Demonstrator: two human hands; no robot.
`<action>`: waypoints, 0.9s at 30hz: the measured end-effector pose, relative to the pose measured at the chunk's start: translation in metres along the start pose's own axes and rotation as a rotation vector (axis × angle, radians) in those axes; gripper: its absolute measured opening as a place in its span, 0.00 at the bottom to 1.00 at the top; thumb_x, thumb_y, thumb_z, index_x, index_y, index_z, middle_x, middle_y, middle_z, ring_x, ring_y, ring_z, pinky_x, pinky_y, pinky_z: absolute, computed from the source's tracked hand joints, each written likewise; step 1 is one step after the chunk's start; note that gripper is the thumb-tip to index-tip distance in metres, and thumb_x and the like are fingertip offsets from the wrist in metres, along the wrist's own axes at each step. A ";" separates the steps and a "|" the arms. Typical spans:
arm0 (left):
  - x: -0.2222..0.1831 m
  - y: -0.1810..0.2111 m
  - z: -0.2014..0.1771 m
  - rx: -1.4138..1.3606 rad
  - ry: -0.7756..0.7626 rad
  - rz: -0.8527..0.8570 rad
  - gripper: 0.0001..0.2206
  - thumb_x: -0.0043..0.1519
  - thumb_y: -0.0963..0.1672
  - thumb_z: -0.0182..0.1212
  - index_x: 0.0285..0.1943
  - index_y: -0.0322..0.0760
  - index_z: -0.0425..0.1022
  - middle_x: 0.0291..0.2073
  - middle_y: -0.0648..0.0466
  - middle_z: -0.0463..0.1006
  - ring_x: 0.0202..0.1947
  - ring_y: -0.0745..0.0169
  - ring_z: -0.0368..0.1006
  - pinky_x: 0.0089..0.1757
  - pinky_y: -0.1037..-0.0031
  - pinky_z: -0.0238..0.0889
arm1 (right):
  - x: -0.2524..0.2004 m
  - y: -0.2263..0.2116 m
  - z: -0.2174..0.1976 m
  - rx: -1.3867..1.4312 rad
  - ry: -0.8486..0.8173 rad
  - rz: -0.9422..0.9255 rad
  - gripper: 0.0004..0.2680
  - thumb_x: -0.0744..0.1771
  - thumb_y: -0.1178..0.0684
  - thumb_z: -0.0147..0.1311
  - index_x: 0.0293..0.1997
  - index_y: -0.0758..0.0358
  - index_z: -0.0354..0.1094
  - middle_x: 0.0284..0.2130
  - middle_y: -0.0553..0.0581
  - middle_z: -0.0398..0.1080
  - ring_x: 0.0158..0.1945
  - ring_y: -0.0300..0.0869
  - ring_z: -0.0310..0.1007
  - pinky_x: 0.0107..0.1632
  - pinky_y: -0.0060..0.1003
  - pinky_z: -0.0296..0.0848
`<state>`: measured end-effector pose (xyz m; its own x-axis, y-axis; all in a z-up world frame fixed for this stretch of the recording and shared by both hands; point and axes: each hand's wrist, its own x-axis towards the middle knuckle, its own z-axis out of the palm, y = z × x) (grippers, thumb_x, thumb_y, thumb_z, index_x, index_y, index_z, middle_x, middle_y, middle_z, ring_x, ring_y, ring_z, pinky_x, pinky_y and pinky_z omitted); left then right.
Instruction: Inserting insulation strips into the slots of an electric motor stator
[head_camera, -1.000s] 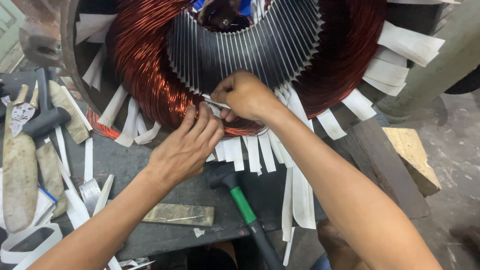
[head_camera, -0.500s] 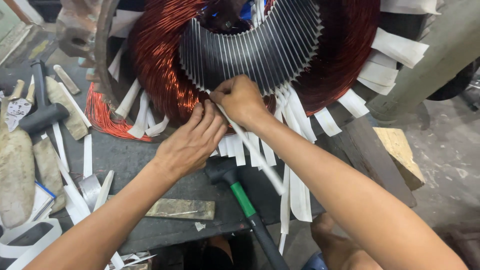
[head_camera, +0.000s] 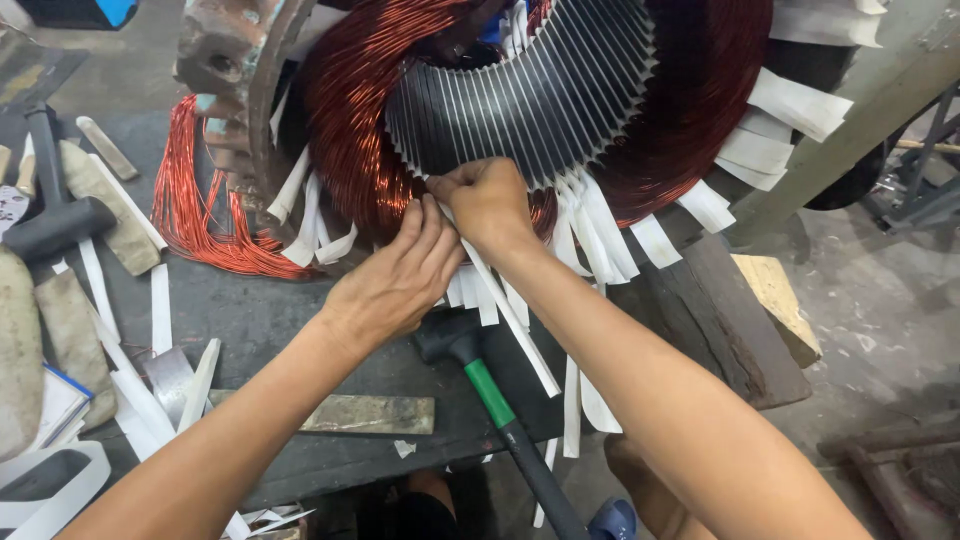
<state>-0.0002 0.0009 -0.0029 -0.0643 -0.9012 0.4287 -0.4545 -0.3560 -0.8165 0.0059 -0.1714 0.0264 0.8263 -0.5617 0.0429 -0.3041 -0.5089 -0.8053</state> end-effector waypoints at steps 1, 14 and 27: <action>-0.002 0.001 0.001 -0.003 0.000 -0.003 0.27 0.50 0.50 0.56 0.57 0.32 0.75 0.53 0.37 0.77 0.64 0.32 0.70 0.66 0.49 0.55 | -0.002 -0.006 -0.001 -0.004 0.000 0.001 0.07 0.65 0.42 0.65 0.39 0.47 0.86 0.31 0.54 0.83 0.41 0.51 0.86 0.40 0.44 0.84; -0.018 0.015 -0.002 0.037 0.076 -0.163 0.29 0.49 0.47 0.55 0.62 0.35 0.77 0.57 0.41 0.75 0.73 0.37 0.62 0.74 0.41 0.45 | -0.023 -0.004 -0.007 0.115 -0.026 -0.034 0.11 0.66 0.43 0.61 0.43 0.57 0.84 0.35 0.62 0.83 0.48 0.57 0.85 0.50 0.47 0.83; -0.021 0.015 0.006 -0.023 0.207 -0.204 0.19 0.57 0.41 0.50 0.54 0.34 0.81 0.58 0.40 0.78 0.73 0.38 0.66 0.72 0.38 0.52 | -0.041 -0.012 -0.001 -0.002 0.170 -0.148 0.08 0.66 0.47 0.62 0.39 0.56 0.85 0.27 0.57 0.83 0.44 0.62 0.85 0.45 0.52 0.82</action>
<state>-0.0003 0.0127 -0.0264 -0.1483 -0.7413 0.6546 -0.4967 -0.5166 -0.6975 -0.0249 -0.1427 0.0352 0.7701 -0.5825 0.2603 -0.1860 -0.5952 -0.7818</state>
